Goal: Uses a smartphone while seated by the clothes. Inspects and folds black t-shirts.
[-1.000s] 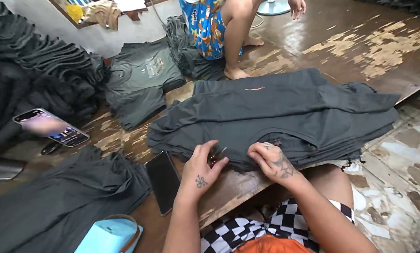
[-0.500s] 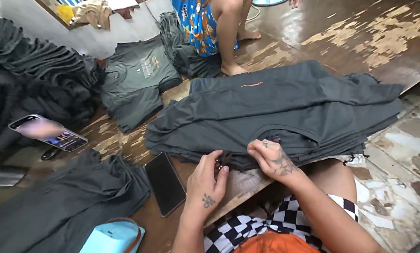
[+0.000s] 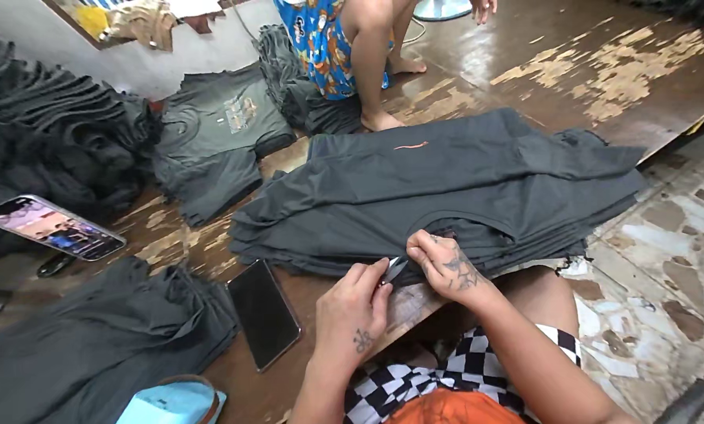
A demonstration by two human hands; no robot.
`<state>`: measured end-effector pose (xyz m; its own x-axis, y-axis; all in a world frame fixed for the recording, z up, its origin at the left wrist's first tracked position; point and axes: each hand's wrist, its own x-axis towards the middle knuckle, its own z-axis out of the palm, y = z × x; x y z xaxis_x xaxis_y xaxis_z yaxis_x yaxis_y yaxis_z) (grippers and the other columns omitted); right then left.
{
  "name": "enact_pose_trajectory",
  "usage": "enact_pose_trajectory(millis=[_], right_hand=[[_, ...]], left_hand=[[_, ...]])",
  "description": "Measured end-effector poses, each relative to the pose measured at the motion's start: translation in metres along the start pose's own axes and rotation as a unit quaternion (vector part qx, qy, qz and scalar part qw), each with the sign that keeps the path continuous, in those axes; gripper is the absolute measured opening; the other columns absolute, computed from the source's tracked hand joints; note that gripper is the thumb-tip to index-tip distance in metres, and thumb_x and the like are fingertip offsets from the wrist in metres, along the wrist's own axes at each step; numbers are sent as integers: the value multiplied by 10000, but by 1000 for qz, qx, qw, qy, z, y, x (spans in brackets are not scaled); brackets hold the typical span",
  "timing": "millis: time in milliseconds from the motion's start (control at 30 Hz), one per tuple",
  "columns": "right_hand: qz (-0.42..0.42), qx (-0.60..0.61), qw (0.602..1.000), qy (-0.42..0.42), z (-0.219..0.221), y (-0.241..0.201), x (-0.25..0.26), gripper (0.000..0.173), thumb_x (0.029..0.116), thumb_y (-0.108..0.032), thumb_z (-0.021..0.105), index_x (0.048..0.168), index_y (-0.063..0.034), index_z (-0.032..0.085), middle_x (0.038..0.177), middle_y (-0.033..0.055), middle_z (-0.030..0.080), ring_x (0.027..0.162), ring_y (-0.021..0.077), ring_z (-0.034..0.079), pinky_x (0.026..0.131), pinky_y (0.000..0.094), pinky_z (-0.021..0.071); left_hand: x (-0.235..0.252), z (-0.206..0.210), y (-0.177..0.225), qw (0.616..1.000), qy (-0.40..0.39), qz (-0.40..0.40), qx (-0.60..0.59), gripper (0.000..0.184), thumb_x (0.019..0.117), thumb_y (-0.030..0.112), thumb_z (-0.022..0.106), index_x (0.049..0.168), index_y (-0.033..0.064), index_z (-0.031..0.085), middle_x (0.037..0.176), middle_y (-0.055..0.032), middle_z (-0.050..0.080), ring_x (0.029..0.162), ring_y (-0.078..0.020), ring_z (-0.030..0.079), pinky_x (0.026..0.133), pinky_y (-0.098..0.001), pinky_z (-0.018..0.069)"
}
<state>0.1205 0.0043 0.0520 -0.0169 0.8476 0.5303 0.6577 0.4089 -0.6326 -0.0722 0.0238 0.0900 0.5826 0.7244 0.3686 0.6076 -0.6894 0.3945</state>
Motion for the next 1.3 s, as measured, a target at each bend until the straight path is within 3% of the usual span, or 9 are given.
enact_pose_trajectory(millis=[200, 367, 533, 633, 700, 833, 1067, 1200, 1300], right_hand=[[12, 20, 1000, -7, -3, -3, -1, 271, 1041, -102, 452, 962, 51, 661, 762, 162, 668, 731, 286, 679, 706, 422, 536], [-100, 40, 991, 83, -51, -11, -39, 258, 1010, -214, 600, 859, -30, 700, 779, 103, 715, 765, 150, 698, 762, 267, 570], [64, -251, 966, 23, -135, 63, -79, 559, 989, -508, 541, 1183, -14, 715, 1230, 230, 681, 1198, 421, 628, 1038, 608, 456], [75, -241, 967, 24, -156, 96, -88, 336, 977, -258, 560, 1031, 13, 751, 1236, 238, 688, 1225, 464, 616, 1050, 626, 450], [48, -244, 968, 37, -165, 88, -83, 264, 964, -153, 563, 968, 31, 751, 1134, 229, 728, 1135, 439, 676, 1004, 596, 499], [23, -284, 957, 55, -185, 70, -63, 252, 938, -67, 519, 984, 20, 751, 997, 205, 743, 969, 412, 717, 888, 582, 550], [26, -305, 951, 48, -221, 72, 27, 203, 921, 29, 557, 1016, 35, 735, 1015, 257, 710, 964, 475, 686, 827, 668, 513], [173, -318, 932, 32, -173, 152, 104, 250, 970, -29, 576, 1171, -28, 725, 1213, 279, 671, 1187, 492, 612, 985, 678, 455], [286, -320, 902, -36, -138, 198, 110, 328, 1009, -128, 554, 1311, -103, 681, 1418, 240, 574, 1385, 480, 454, 1049, 689, 390]], left_hand=[[1, 10, 3, 1000, 19, -3, 5, 285, 955, 125, 581, 1170, 46, 750, 993, -138, 734, 802, -311, 733, 618, -489, 576], [1, -9, -13, 993, 68, -74, -63, 525, 914, 184, 616, 1391, -31, 570, 999, -166, 697, 748, -233, 646, 654, -431, 551], [13, -22, -37, 986, -22, -162, -4, 259, 964, 77, 585, 1170, -44, 684, 1002, -232, 718, 911, -406, 702, 796, -620, 528], [15, -20, -40, 987, 119, -108, -13, 209, 985, 84, 529, 1047, -65, 661, 831, -159, 672, 710, -254, 655, 638, -423, 536], [16, -28, -40, 992, 84, -88, -32, 225, 993, 127, 545, 1090, -38, 663, 830, -120, 669, 681, -191, 631, 617, -355, 527], [32, -38, -35, 973, -149, -175, 24, 269, 978, 137, 617, 1205, 12, 687, 984, -217, 725, 920, -432, 703, 790, -658, 519], [90, -58, -43, 984, 99, -114, 94, 236, 998, 90, 539, 1125, -72, 654, 870, -250, 689, 801, -447, 692, 686, -632, 528], [163, -28, -94, 946, -84, -243, 198, 378, 1033, 170, 489, 1393, 98, 576, 1180, -276, 682, 1122, -497, 645, 903, -702, 466], [185, -6, -118, 933, -148, -275, 177, 478, 1034, 159, 431, 1507, 174, 503, 1564, -163, 452, 1443, -383, 412, 1116, -654, 300]])
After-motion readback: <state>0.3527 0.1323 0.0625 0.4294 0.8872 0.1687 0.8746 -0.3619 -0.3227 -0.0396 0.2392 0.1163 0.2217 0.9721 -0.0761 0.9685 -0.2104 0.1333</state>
